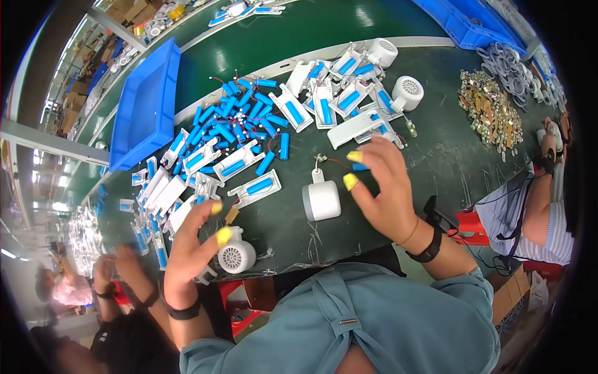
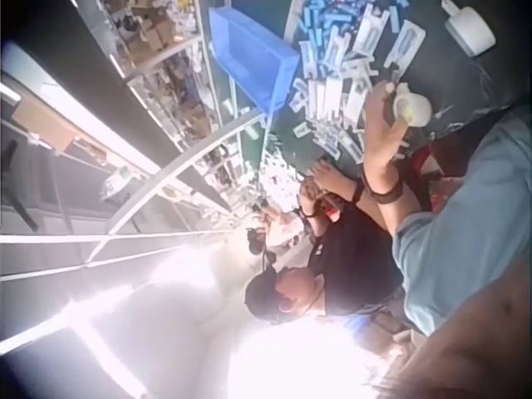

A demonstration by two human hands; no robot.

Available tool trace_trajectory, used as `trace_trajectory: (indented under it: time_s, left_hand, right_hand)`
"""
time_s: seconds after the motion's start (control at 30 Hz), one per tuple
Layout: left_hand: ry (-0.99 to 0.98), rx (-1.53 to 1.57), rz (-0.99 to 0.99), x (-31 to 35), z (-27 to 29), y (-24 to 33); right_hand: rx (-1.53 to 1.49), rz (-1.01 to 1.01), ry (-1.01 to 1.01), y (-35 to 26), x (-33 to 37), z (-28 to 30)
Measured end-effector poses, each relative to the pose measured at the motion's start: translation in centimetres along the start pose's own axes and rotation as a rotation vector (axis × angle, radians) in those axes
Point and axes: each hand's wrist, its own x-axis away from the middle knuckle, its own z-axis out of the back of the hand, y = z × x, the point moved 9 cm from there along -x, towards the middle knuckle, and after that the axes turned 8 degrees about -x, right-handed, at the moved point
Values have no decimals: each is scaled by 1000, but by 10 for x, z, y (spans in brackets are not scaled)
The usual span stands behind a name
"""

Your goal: Assembling small electronic parts into plastic housings on a factory production line.

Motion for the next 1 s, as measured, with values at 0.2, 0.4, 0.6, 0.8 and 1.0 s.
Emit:
trace_trajectory:
  time_s: [0.2, 0.4, 0.6, 0.8, 1.0]
  left_hand:
    - [60, -474, 26, -30, -20, 18]
    - [4, -69, 362, -32, -35, -20]
    - [-7, 891, 384, -16, -75, -20]
    - [161, 567, 271, -2, -51, -24]
    - [133, -183, -445, -12, -16, 60]
  right_hand:
    - [-138, 292, -204, -66, 17, -45]
    - [-381, 304, -563, -99, 65, -97]
    - [-246, 80, -625, -91, 70, -129]
    - [-187, 244, -511, -102, 66, -124]
    - [4, 583, -372, -143, 83, -133]
